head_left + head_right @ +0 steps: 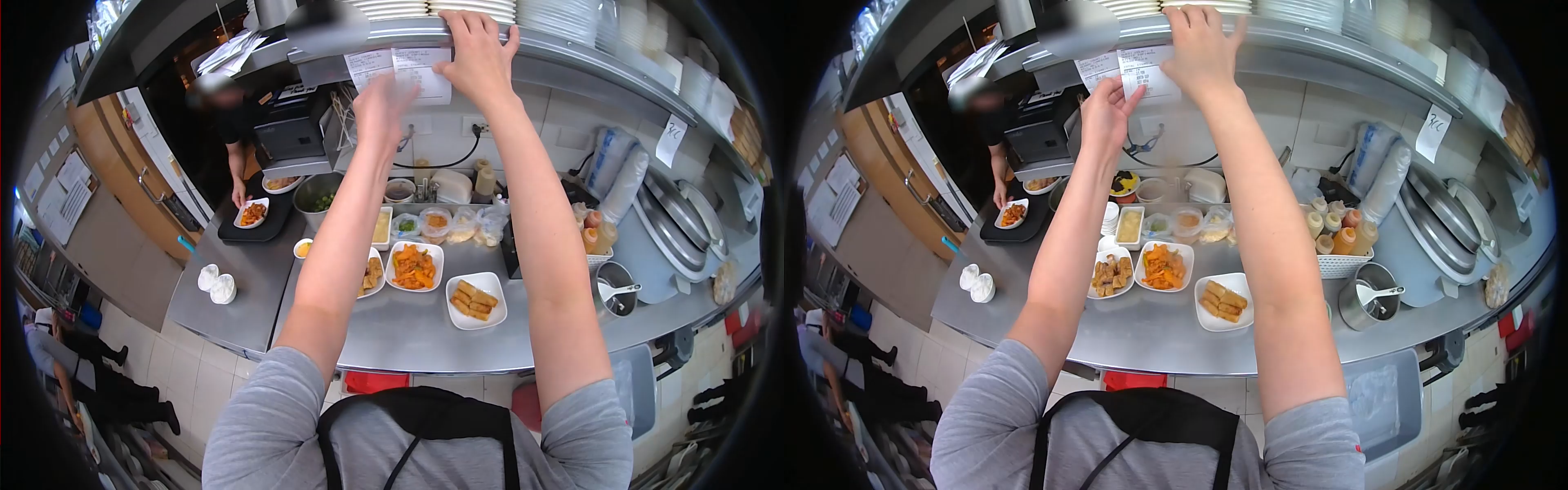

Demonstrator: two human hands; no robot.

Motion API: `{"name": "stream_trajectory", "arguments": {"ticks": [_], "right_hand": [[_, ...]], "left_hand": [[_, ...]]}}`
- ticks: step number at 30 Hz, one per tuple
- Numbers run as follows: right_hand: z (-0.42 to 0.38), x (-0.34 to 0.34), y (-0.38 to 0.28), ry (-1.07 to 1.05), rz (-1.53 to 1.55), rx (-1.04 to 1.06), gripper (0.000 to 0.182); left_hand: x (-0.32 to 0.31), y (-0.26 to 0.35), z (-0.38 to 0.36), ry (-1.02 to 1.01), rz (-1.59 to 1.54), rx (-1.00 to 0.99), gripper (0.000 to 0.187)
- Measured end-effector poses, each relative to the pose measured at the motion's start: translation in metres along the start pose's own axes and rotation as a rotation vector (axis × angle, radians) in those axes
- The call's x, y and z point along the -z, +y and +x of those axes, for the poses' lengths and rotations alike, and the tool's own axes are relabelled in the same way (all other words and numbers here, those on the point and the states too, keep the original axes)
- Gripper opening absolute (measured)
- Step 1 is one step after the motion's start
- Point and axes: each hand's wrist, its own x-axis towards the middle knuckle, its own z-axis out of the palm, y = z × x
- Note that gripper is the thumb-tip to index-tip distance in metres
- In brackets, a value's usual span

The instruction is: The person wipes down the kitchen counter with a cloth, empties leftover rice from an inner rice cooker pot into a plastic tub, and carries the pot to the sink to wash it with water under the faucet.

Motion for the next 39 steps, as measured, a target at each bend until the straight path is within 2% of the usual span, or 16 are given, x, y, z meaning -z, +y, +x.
{"name": "stream_trajectory", "arguments": {"ticks": [3, 5, 8, 13, 15, 27, 33, 36, 39], "right_hand": [[-0.001, 0.001, -0.001, -0.035, 0.021, -0.001, 0.071], [-0.003, 0.006, -0.006, 0.111, -0.028, 0.035, 0.053], [0.001, 0.021, -0.003, -0.016, 0.068, 0.000, 0.058], [0.001, 0.020, -0.004, 0.010, 0.089, -0.003, 0.058], [0.001, 0.021, -0.004, 0.006, 0.096, -0.006, 0.059], [-0.001, 0.020, -0.002, 0.018, 0.098, -0.003, 0.058], [0.001, 0.018, -0.004, 0.001, 0.076, -0.028, 0.058], [-0.001, 0.011, -0.010, -0.014, -0.028, -0.087, 0.064], [-0.010, 0.049, -0.020, -0.153, -0.081, -0.150, 0.067]], "left_hand": [[0.005, -0.004, -0.004, 0.001, 0.038, 0.005, 0.015], [0.007, -0.006, -0.004, -0.002, 0.046, 0.001, 0.014], [0.009, -0.007, -0.001, -0.007, 0.098, -0.002, 0.012], [0.008, -0.006, -0.001, 0.015, 0.133, 0.012, 0.012], [0.010, -0.004, -0.003, 0.016, -0.032, 0.053, 0.013], [0.020, -0.020, -0.009, -0.041, 0.114, -0.010, 0.015], [0.020, -0.018, -0.011, 0.009, -0.044, 0.048, 0.022], [0.036, -0.023, -0.003, 0.005, 0.003, 0.076, 0.022], [0.051, -0.026, -0.012, -0.071, 0.122, 0.106, 0.023]]}}
